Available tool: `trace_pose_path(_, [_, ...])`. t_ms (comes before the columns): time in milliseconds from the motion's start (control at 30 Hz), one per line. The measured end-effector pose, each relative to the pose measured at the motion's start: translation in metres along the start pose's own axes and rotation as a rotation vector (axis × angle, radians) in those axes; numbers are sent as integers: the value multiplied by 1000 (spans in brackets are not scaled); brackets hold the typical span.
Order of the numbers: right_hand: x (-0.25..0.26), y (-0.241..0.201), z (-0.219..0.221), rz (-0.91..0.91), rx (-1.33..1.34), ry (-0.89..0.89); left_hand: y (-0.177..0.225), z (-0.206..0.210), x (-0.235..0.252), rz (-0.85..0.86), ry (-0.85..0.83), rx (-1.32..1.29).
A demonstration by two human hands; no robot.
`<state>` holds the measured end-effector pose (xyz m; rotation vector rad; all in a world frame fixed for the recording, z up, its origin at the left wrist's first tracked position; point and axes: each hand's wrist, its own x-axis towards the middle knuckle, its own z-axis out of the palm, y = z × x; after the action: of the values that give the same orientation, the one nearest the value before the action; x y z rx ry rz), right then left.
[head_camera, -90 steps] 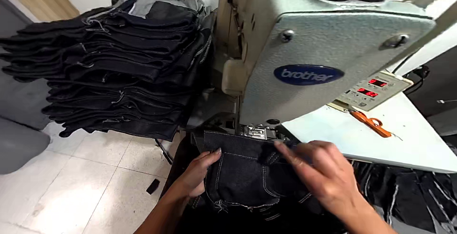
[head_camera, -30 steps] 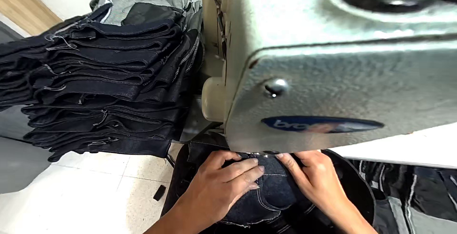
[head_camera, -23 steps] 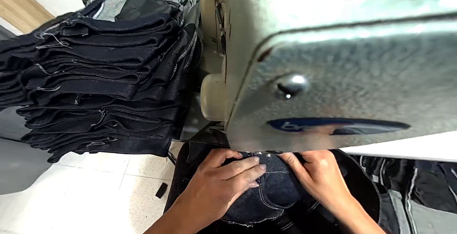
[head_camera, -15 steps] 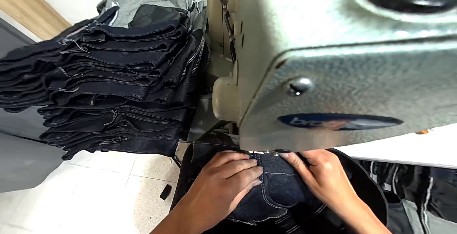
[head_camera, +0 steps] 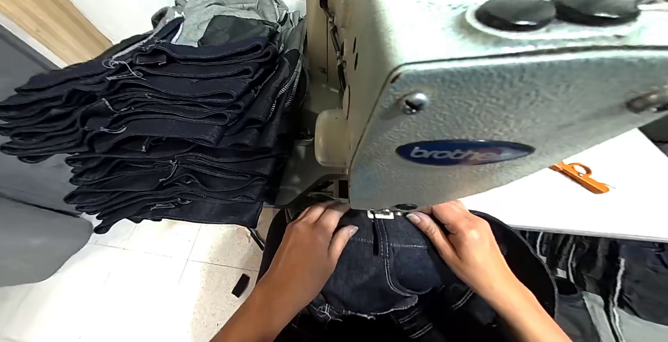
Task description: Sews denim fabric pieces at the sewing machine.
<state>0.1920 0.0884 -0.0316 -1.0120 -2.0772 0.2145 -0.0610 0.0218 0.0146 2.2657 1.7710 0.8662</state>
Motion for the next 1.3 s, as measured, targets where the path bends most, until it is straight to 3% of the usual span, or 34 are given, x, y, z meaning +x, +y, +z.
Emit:
trace_pose_path(167, [-3,2,5,23,22,12,9,1,14,-292,-334,-156])
trace_pose_path(300, [-7,5,9,38,79,11,10,7,17,-385,-348,-296])
trace_pose_path(500, [25,4,12,33,11,69,-13,31,30,-248,-53,-471])
trace_pose_path(600, [48,5,8,64,23,47,-20,27,45,-221,-82,-483])
trace_pose_path(767, [46,9,-1,33,70,25,-6,13,47,-183,-154,-208])
trace_pose_path(900, [40,9,-2,72,100,6,-11,14,43,-45,-112,-124])
trace_pose_path(1033, [48,15,1,164,144,-127,-14,15,43,32,-41,-79])
trace_pose_path(1200, [43,8,-2,36,69,42,-13,5,46,-19,-147,-68])
trace_pose_path(1300, [37,16,-9,18,-105,41,-16,3,48,-43,-209,-91])
